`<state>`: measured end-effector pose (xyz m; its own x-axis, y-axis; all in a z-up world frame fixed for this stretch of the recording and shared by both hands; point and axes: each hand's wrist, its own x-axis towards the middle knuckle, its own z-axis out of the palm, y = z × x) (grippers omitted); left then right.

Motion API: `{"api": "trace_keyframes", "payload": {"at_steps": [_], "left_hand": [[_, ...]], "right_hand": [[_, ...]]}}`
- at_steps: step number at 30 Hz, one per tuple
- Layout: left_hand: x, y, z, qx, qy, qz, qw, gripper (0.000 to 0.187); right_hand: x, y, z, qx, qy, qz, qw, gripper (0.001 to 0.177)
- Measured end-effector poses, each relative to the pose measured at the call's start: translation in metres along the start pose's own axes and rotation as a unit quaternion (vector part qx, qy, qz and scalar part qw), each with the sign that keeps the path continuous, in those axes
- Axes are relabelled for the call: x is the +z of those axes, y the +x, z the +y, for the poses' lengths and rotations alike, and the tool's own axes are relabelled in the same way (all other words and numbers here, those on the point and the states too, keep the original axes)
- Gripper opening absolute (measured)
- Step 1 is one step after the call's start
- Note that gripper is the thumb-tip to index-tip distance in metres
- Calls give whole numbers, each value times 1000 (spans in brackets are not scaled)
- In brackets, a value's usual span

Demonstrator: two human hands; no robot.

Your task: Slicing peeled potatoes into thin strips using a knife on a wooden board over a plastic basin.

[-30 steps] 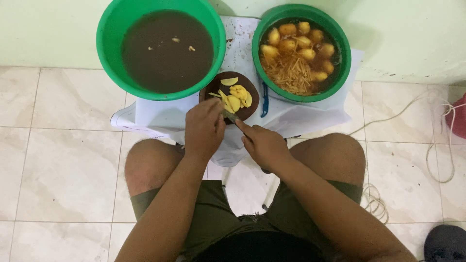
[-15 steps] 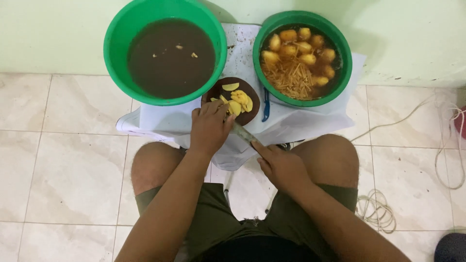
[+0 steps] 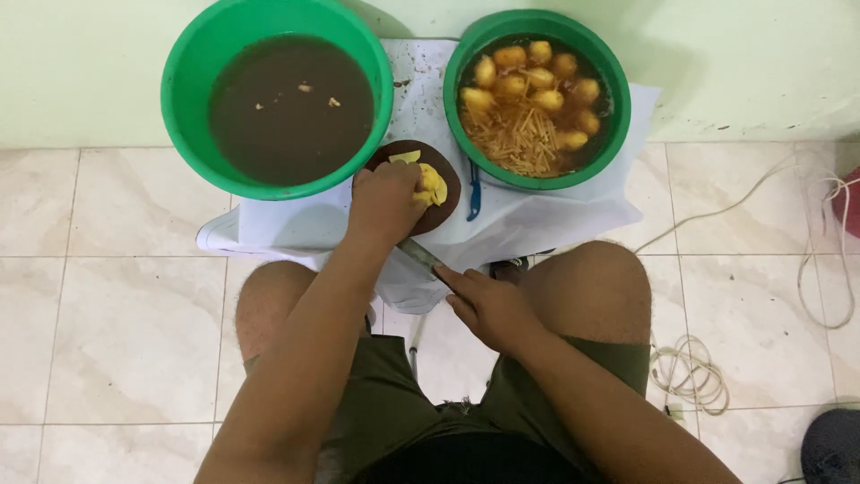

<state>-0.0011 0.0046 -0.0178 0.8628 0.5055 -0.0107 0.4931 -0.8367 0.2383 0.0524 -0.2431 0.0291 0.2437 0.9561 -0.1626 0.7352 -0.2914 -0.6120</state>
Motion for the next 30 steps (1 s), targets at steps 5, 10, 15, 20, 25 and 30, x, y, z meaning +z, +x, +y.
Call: {"api": "trace_keyframes", "payload": {"at_steps": [5,10,15,20,25,30], "left_hand": [[-61,-30,9,-49,-297,89,949,25],[-75,-72,-3,-152,-429,142,879,27],[-58,-102,-16,-307,-410,88,854,17],[-36,-101,-22,-319,-432,99,838,18],[-41,-93,-16,-307,-454,105,830,25],[-35,-87,-10,-254,-368,68,892,33]], "right_hand": [[-10,17,-14,8,122,-15,992,47],[-10,33,-21,40,262,-35,964,44],[-2,52,-10,106,328,-60,937,41],[-8,60,-7,123,332,-32,935,43],[-19,59,-20,126,327,-24,936,43],[4,55,-10,72,330,11,941,46]]}}
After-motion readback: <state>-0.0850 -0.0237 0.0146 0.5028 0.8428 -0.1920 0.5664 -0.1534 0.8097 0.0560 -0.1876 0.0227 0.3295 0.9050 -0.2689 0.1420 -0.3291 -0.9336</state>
